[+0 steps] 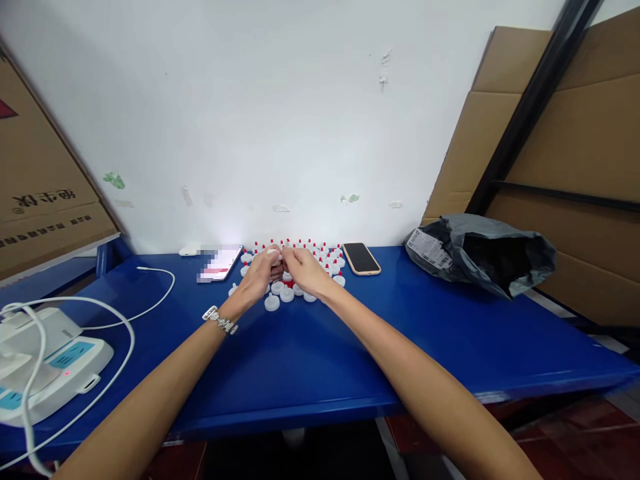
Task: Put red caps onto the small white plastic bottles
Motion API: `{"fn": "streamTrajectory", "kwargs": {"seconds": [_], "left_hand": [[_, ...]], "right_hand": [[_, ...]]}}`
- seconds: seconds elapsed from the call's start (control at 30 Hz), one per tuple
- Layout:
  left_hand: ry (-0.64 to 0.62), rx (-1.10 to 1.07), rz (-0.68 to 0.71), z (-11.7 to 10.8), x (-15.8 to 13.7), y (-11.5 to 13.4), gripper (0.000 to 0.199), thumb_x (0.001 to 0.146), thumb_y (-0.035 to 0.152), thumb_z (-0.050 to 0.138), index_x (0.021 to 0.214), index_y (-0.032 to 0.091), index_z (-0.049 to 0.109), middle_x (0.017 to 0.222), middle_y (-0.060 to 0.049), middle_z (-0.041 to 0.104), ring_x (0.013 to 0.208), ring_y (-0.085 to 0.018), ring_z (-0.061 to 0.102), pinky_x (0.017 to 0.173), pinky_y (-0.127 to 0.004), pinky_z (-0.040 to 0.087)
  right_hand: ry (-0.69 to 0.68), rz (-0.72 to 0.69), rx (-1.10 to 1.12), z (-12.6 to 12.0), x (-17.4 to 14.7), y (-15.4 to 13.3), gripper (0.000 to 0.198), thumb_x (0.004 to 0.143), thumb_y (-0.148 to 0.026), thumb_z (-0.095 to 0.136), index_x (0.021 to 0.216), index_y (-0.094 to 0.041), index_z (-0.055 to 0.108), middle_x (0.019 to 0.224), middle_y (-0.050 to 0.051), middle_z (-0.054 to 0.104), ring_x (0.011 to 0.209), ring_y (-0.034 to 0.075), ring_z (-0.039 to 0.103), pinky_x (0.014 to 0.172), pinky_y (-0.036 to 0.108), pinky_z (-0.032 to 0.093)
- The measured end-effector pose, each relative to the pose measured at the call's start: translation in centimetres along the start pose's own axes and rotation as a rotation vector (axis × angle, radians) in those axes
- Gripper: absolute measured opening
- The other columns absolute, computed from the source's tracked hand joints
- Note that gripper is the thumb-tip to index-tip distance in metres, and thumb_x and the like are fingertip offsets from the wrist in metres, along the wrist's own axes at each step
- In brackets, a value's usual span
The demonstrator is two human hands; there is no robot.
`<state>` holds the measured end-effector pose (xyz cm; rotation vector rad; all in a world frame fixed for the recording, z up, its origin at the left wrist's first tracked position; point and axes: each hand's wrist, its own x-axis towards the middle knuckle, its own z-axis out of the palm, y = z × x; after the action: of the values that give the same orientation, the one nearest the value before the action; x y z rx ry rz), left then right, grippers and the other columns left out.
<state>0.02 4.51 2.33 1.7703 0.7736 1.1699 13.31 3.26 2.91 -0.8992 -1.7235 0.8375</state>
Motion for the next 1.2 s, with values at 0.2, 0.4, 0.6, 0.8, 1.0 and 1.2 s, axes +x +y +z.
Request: {"fn": "streamTrajectory", "kwargs": {"seconds": [0.2, 0.4, 0.6, 0.8, 1.0, 1.2], "left_hand": [[0.059, -0.411, -0.155, -1.1, 0.2, 0.4, 0.037, 0.091, 0.044, 0.027, 0.06, 0.023, 0.025, 0.048, 0.007, 0.019, 0.041, -0.009, 0.02, 0.043, -0.024, 0.022], [0.062, 0.031, -0.117, -3.0, -0.1, -0.2, 0.025, 0.086, 0.041, 0.05, 0.074, 0.019, 0.047, 0.063, 0.004, 0.041, 0.056, -0.01, 0.036, 0.053, -0.023, 0.031], [-0.006, 0.426, 0.012, -3.1, -0.5, -1.1, 0.038, 0.085, 0.047, 0.057, 0.11, 0.019, 0.061, 0.073, 0.001, 0.052, 0.062, -0.013, 0.044, 0.059, -0.026, 0.036], [0.059, 0.424, 0.08, -3.1, -0.4, -0.9, 0.041, 0.082, 0.042, 0.064, 0.115, 0.016, 0.065, 0.071, 0.001, 0.052, 0.063, -0.013, 0.046, 0.059, -0.026, 0.037], [0.044, 0.227, 0.044, -3.3, -0.3, -1.2, 0.049, 0.078, 0.042, 0.069, 0.118, 0.015, 0.063, 0.069, 0.001, 0.056, 0.06, -0.012, 0.049, 0.058, -0.025, 0.041], [0.141, 0.367, 0.029, -4.7, -0.3, -1.2, 0.063, 0.072, 0.043, 0.075, 0.125, 0.017, 0.055, 0.099, -0.008, 0.063, 0.077, -0.016, 0.059, 0.068, -0.029, 0.048]], "right_hand": [[0.165, -0.026, -0.172, -1.7, 0.3, -0.5, 0.045, 0.093, -0.05, 0.031, 0.06, -0.021, 0.036, 0.055, -0.004, 0.034, 0.054, 0.011, 0.032, 0.053, 0.026, 0.028], [-0.068, 0.031, -0.584, -3.2, -0.1, 1.5, 0.029, 0.091, -0.035, 0.044, 0.069, -0.019, 0.053, 0.063, -0.001, 0.054, 0.061, 0.013, 0.049, 0.061, 0.025, 0.034], [-0.114, 0.049, -0.406, -2.8, -0.2, 1.1, 0.028, 0.089, -0.041, 0.05, 0.091, -0.018, 0.066, 0.078, 0.003, 0.066, 0.068, 0.015, 0.057, 0.066, 0.027, 0.041], [-0.035, 0.038, -0.006, -2.2, 1.0, 1.3, 0.028, 0.078, -0.042, 0.067, 0.089, -0.017, 0.064, 0.074, 0.002, 0.065, 0.066, 0.014, 0.058, 0.062, 0.026, 0.044], [-0.104, 0.057, -0.015, -1.8, 2.3, 1.0, 0.032, 0.079, -0.048, 0.065, 0.077, -0.016, 0.064, 0.069, 0.002, 0.064, 0.063, 0.013, 0.054, 0.058, 0.026, 0.04], [-0.034, 0.056, -0.282, -2.6, 4.0, 1.6, 0.028, 0.082, -0.043, 0.061, 0.079, -0.015, 0.064, 0.071, 0.004, 0.066, 0.064, 0.014, 0.055, 0.061, 0.026, 0.04]]}}
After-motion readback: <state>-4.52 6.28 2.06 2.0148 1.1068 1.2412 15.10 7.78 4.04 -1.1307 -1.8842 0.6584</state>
